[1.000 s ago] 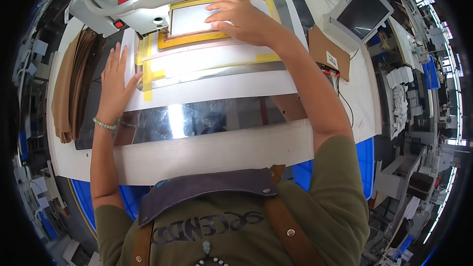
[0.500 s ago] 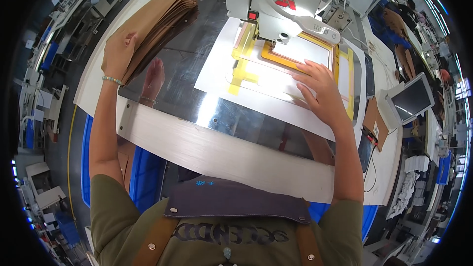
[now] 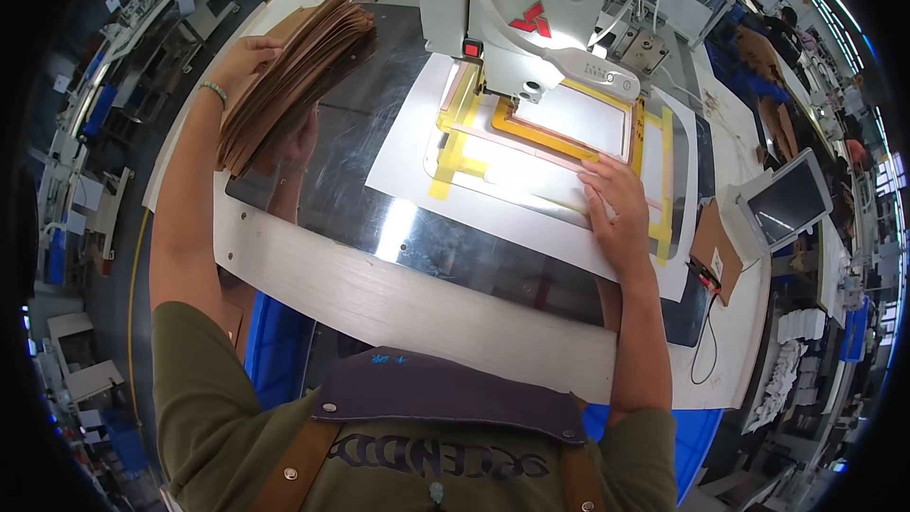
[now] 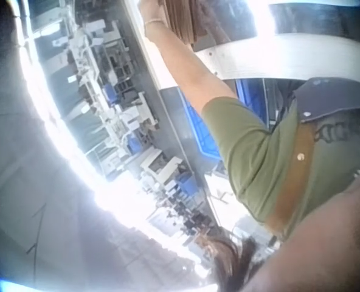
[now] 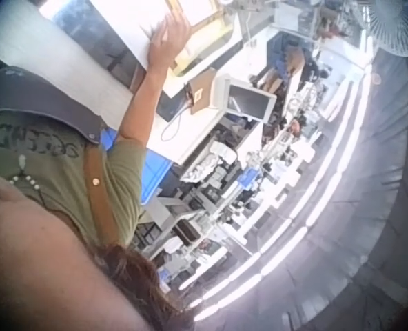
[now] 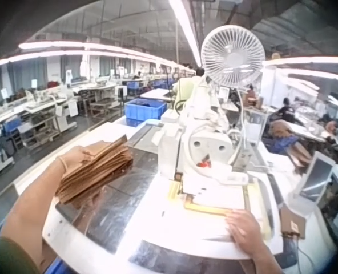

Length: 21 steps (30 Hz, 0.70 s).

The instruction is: Sewing a leather patch or logo label onto a leather piece using an industrial sewing machine.

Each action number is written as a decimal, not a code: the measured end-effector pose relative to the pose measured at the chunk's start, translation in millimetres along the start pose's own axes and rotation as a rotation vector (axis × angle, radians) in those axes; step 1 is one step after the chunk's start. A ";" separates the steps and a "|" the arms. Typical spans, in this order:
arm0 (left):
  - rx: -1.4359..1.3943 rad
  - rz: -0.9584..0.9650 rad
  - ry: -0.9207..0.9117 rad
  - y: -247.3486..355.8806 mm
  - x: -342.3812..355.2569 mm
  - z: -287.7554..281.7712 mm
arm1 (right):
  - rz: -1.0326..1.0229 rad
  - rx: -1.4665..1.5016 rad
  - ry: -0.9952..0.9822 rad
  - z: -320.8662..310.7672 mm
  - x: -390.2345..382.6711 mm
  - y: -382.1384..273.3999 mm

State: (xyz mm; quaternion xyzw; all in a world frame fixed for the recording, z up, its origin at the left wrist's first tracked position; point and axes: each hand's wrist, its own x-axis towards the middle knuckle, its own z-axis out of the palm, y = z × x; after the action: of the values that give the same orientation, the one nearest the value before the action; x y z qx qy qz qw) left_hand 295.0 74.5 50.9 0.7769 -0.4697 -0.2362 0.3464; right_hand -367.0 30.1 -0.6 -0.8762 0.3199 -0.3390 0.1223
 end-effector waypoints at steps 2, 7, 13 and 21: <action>-0.145 0.017 0.191 -0.2 6.7 -18.5 | -0.018 0.014 0.004 3.2 1.1 -1.0; 0.156 0.413 0.571 44.9 18.6 -22.5 | -0.058 -0.029 -0.025 3.4 -0.9 -0.3; 0.672 1.063 0.433 84.3 -79.2 62.2 | -0.075 -0.017 -0.061 0.1 0.4 -7.1; 0.664 0.933 0.007 45.4 -196.5 138.3 | -0.310 -0.095 -0.328 15.8 31.2 -53.7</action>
State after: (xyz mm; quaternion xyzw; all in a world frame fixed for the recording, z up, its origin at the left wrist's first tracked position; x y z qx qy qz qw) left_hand 85.6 191.8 3.8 0.5554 -0.8107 0.1045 0.1530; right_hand -313.1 51.0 26.9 -0.9630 0.1731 -0.1912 0.0779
